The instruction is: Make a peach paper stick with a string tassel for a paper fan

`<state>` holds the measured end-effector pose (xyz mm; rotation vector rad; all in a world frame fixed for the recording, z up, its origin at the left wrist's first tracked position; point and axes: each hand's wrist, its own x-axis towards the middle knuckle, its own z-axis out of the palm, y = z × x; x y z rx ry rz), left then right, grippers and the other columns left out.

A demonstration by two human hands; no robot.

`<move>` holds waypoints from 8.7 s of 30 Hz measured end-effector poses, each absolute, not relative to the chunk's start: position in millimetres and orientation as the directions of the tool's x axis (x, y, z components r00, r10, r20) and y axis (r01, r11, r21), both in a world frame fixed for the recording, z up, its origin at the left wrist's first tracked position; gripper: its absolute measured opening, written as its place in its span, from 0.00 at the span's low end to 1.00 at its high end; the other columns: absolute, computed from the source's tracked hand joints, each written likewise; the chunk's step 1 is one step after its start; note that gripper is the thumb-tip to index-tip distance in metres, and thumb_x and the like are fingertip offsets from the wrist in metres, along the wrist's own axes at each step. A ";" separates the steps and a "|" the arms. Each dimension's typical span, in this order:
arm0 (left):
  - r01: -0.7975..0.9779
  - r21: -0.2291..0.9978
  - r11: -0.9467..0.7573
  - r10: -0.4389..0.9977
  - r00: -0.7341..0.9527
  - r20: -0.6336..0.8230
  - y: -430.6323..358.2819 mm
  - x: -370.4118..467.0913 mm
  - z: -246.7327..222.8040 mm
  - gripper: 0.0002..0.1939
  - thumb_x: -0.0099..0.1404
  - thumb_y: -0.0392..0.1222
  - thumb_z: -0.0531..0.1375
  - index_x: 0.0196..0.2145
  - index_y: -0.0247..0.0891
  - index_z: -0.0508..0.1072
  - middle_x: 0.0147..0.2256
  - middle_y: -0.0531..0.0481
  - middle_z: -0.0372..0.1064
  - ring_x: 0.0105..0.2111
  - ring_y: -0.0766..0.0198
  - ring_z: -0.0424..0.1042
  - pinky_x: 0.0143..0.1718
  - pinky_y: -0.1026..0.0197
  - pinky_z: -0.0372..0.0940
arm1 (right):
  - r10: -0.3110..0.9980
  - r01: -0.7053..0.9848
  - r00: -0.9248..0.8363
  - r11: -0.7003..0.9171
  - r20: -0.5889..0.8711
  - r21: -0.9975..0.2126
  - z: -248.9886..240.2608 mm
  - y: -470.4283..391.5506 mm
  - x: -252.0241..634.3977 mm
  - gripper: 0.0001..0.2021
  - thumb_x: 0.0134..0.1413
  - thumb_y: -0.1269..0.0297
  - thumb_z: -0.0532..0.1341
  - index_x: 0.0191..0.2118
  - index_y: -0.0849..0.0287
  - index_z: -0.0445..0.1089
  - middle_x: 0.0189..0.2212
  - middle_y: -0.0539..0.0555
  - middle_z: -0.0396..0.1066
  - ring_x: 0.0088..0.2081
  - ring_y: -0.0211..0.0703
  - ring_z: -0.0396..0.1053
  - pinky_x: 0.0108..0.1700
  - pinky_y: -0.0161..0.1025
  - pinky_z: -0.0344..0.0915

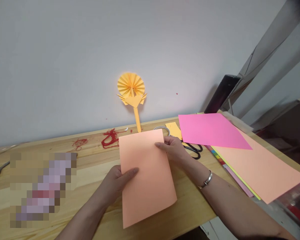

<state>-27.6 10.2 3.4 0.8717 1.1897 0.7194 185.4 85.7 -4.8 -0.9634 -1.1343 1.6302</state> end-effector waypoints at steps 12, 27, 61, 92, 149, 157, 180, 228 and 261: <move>0.029 0.858 0.512 0.808 0.322 -0.493 8.3 -28.4 11.1 0.14 0.58 0.49 0.63 0.34 0.34 0.77 0.34 0.42 0.78 0.32 0.55 0.77 0.32 0.59 0.70 | 1.000 -0.195 -0.010 -0.029 -0.027 -0.980 5.4 93.6 195.6 0.13 0.39 0.58 0.68 0.21 0.60 0.68 0.17 0.47 0.62 0.21 0.33 0.57 0.26 0.34 0.56; -0.095 0.878 0.468 0.882 -0.007 -0.471 14.7 -35.6 7.0 0.21 0.53 0.48 0.67 0.42 0.34 0.77 0.37 0.38 0.77 0.33 0.47 0.77 0.32 0.50 0.72 | 0.791 -0.006 -0.552 -0.322 -0.265 -0.947 -16.2 91.2 192.4 0.17 0.38 0.52 0.70 0.30 0.61 0.77 0.30 0.54 0.75 0.32 0.43 0.71 0.36 0.40 0.66; -0.323 0.943 0.081 0.839 -0.488 -0.239 20.7 -21.1 18.8 0.22 0.52 0.43 0.67 0.45 0.34 0.74 0.45 0.43 0.75 0.43 0.51 0.75 0.41 0.57 0.72 | 0.763 -0.129 -0.642 -0.215 -0.084 -0.968 5.5 88.9 199.9 0.22 0.45 0.56 0.67 0.46 0.60 0.72 0.42 0.57 0.73 0.42 0.44 0.70 0.43 0.40 0.66; -0.399 0.917 -0.008 0.877 -0.444 -0.185 15.8 -8.3 14.2 0.26 0.55 0.43 0.66 0.52 0.41 0.70 0.50 0.47 0.72 0.53 0.53 0.68 0.50 0.58 0.68 | 0.968 -0.317 -0.222 -0.189 -0.120 -0.930 -17.1 93.4 184.1 0.14 0.41 0.55 0.69 0.23 0.62 0.73 0.22 0.51 0.70 0.26 0.35 0.64 0.31 0.34 0.59; -0.173 0.851 0.496 0.865 0.016 -0.501 10.0 -11.3 3.4 0.20 0.54 0.45 0.66 0.42 0.31 0.75 0.38 0.39 0.77 0.34 0.50 0.77 0.31 0.56 0.72 | 0.966 0.246 -0.257 0.079 0.013 -0.966 -9.8 82.8 180.1 0.17 0.53 0.52 0.56 0.22 0.59 0.60 0.20 0.47 0.59 0.22 0.35 0.56 0.23 0.32 0.52; -0.162 0.867 0.471 0.878 -0.007 -0.478 9.6 -12.2 3.1 0.21 0.53 0.47 0.67 0.42 0.31 0.75 0.38 0.40 0.78 0.34 0.50 0.77 0.32 0.56 0.71 | 0.974 0.377 -0.144 0.219 0.177 -0.900 -10.4 85.6 184.0 0.19 0.58 0.55 0.51 0.19 0.58 0.52 0.18 0.46 0.55 0.22 0.35 0.52 0.25 0.35 0.47; -0.077 0.830 0.552 0.815 0.259 -0.518 2.7 -5.6 13.4 0.15 0.53 0.47 0.66 0.33 0.33 0.78 0.31 0.41 0.78 0.28 0.54 0.76 0.28 0.57 0.69 | 0.987 0.283 0.008 0.153 0.162 -0.947 -7.9 94.1 192.2 0.14 0.54 0.55 0.54 0.24 0.58 0.66 0.23 0.50 0.65 0.28 0.40 0.61 0.29 0.35 0.56; -0.213 0.873 0.440 0.868 -0.147 -0.473 13.9 -16.9 16.4 0.24 0.52 0.45 0.67 0.46 0.32 0.75 0.39 0.40 0.77 0.36 0.49 0.77 0.34 0.57 0.72 | 0.955 0.358 -0.284 0.186 0.083 -0.915 -10.7 84.8 182.8 0.18 0.58 0.55 0.52 0.20 0.59 0.57 0.21 0.48 0.61 0.26 0.37 0.58 0.27 0.34 0.50; -0.264 0.926 0.272 0.896 -0.282 -0.343 22.7 -29.1 5.2 0.31 0.47 0.46 0.69 0.48 0.29 0.74 0.39 0.37 0.77 0.38 0.45 0.76 0.37 0.51 0.72 | 0.896 0.339 -0.439 0.231 0.064 -0.912 -6.1 76.7 179.0 0.18 0.61 0.57 0.49 0.22 0.58 0.51 0.20 0.46 0.52 0.24 0.34 0.52 0.25 0.33 0.48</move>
